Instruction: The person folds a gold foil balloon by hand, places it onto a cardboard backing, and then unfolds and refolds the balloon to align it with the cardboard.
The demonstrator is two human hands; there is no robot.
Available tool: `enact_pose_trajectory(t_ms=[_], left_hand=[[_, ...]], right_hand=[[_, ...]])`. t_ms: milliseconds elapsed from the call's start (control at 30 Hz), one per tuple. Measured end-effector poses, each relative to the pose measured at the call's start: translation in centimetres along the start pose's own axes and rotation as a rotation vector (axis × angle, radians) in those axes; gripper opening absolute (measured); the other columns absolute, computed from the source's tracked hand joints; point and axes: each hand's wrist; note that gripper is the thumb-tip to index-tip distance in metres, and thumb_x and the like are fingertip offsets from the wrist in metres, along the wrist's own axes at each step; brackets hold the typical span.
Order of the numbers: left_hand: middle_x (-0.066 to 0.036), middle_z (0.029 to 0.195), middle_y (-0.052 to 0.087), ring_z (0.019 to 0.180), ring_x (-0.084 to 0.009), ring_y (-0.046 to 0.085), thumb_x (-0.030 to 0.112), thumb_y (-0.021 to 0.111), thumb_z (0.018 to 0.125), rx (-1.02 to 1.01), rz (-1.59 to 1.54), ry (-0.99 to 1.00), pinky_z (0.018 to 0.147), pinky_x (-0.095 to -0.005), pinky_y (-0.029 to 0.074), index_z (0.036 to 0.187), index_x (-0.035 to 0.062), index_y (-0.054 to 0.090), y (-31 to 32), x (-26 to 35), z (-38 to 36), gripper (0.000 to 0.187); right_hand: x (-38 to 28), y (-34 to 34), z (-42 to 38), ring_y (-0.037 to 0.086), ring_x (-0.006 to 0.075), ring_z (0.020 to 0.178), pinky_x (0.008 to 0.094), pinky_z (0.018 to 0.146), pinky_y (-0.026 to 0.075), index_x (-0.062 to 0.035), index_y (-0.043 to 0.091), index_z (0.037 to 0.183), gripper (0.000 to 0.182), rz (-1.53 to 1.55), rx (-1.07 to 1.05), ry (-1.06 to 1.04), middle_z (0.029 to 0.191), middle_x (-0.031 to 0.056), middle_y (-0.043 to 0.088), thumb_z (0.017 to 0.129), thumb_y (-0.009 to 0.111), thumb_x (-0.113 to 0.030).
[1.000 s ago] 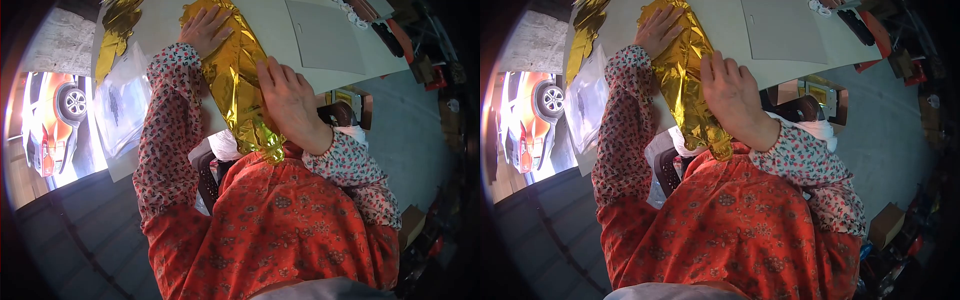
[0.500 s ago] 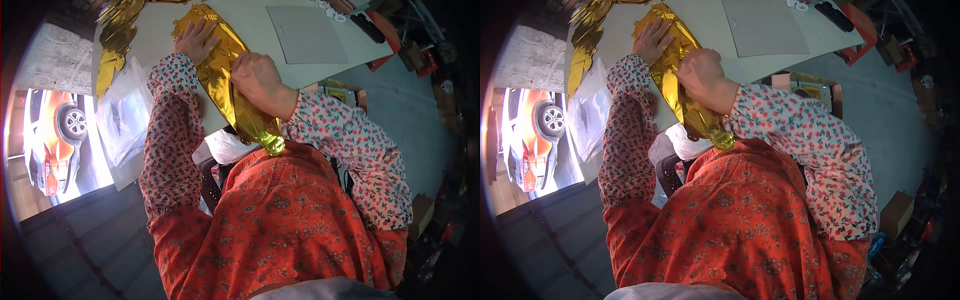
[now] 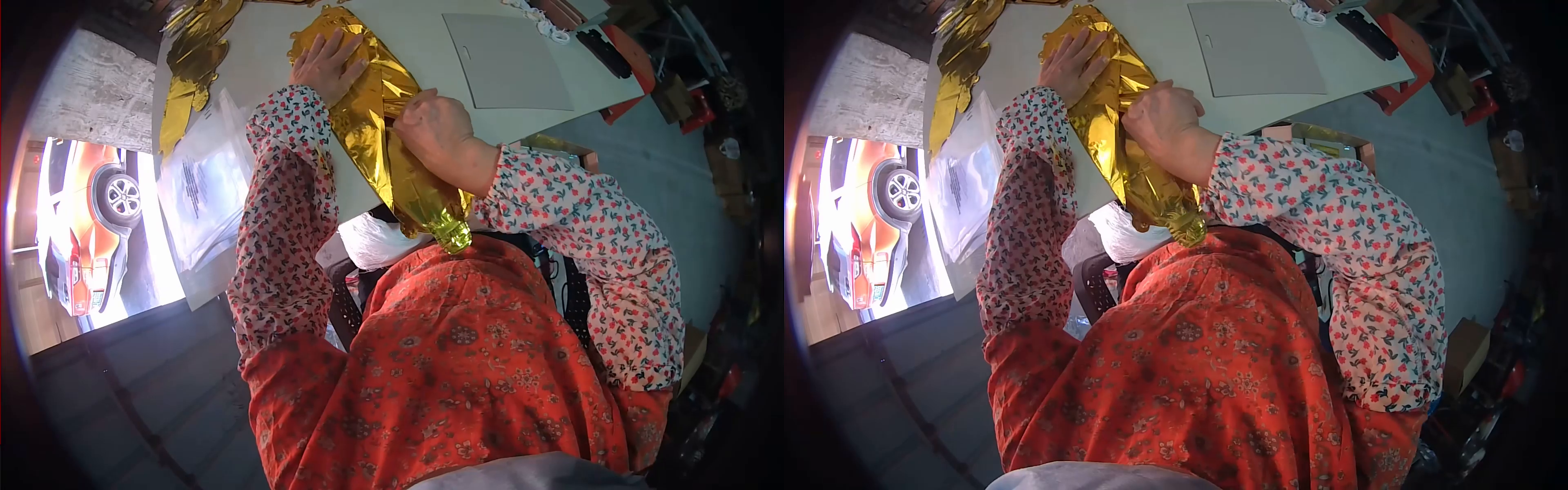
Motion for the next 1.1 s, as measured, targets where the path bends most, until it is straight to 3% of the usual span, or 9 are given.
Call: enact_pose_trajectory(t_ms=[100,200,300,500,600,633,833,933,1100], left_hand=[[-0.004,0.162,0.026,0.15,-0.0302,0.021,0.065,0.033,0.099,-0.001,0.016,-0.008,0.122,-0.0478,0.02,0.153,0.035,0.034,0.0,0.2,0.0,0.062],[-0.004,0.162,0.026,0.15,-0.0297,0.021,0.065,0.033,0.099,-0.003,0.019,-0.014,0.123,-0.0476,0.02,0.153,0.0356,0.034,-0.1,0.2,0.1,0.061],[-0.004,0.162,0.026,0.15,-0.0295,0.021,0.065,0.033,0.099,0.007,0.019,-0.007,0.123,-0.0476,0.02,0.153,0.036,0.034,0.1,0.0,0.1,0.061],[-0.004,0.161,0.027,0.15,-0.03,0.022,0.065,0.033,0.099,0.032,0.037,0.008,0.122,-0.048,0.021,0.152,0.0354,0.035,0.1,-0.1,0.1,0.061],[-0.005,0.161,0.028,0.149,-0.0303,0.023,0.064,0.034,0.099,0.053,0.031,0.012,0.122,-0.0481,0.021,0.152,0.0354,0.035,0.3,-0.2,0.0,0.061],[-0.005,0.161,0.029,0.149,-0.0305,0.023,0.064,0.034,0.099,0.057,0.031,0.012,0.122,-0.0482,0.022,0.152,0.0355,0.035,0.3,-0.3,-0.1,0.061],[-0.006,0.161,0.029,0.149,-0.0314,0.023,0.063,0.036,0.099,0.019,0.022,0.006,0.122,-0.0486,0.021,0.152,0.0355,0.035,-1.0,0.4,-0.2,0.06],[-0.007,0.161,0.029,0.149,-0.0323,0.023,0.063,0.037,0.099,0.026,0.019,0.011,0.122,-0.0488,0.021,0.152,0.0354,0.035,-1.1,0.5,-0.2,0.06],[-0.007,0.162,0.027,0.149,-0.0334,0.023,0.061,0.038,0.099,0.045,0.012,0.033,0.121,-0.0507,0.02,0.153,0.035,0.034,-0.5,0.0,-0.5,0.059]], right_hand=[[0.2,-0.9,-1.1,0.066,0.0287,0.069,0.0442,0.043,0.05,-0.0001,0.075,0.09,0.022,0.012,-0.103,-0.083,0.088,0.0204,0.068,0.077,0.066,-0.016],[-0.1,-1.0,-3.6,0.062,0.0245,0.066,0.0402,0.04,0.045,0.0036,0.072,0.084,0.023,-0.18,0.08,-0.042,0.08,0.0148,0.064,0.075,0.066,-0.016],[-0.2,-2.4,-5.6,0.056,0.0211,0.064,0.0351,0.04,0.041,0.0059,0.068,0.078,0.022,-0.246,0.03,-0.043,0.073,0.0083,0.057,0.07,0.065,-0.014],[0.8,-2.5,-9.6,0.058,0.0218,0.072,0.0317,0.046,0.045,0.0044,0.064,0.079,0.017,-0.188,0.225,-0.069,0.075,0.008,0.055,0.071,0.062,-0.011],[2.4,-4.1,-9.5,0.062,0.0237,0.081,0.0326,0.051,0.05,0.0019,0.064,0.083,0.015,0.128,0.263,-0.068,0.082,0.012,0.059,0.073,0.063,-0.009],[2.9,-5.4,-8.8,0.064,0.0267,0.091,0.0362,0.068,0.055,0.0013,0.062,0.09,0.018,0.282,0.235,-0.034,0.093,0.0139,0.062,0.074,0.062,-0.007],[1.5,-0.5,-3.3,0.043,0.0347,0.136,0.0467,0.115,0.03,0.0082,0.049,0.133,0.058,0.429,0.407,-0.145,0.142,0.0236,0.049,0.098,0.052,-0.038],[1.8,-0.5,-4.2,0.026,0.0333,0.148,0.0474,0.12,0.019,0.0058,0.035,0.148,0.072,0.494,0.168,-0.106,0.156,0.0235,0.032,0.1,0.049,-0.046],[2.8,-0.2,-7.2,0.029,0.033,0.146,0.0465,0.12,0.021,0.0066,0.036,0.146,0.078,0.442,0.205,-0.063,0.154,0.0233,0.035,0.098,0.049,-0.053]])
Point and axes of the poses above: each hand's wrist, its own z-axis towards the middle knuckle, its own y-axis out of the palm, x = y × z
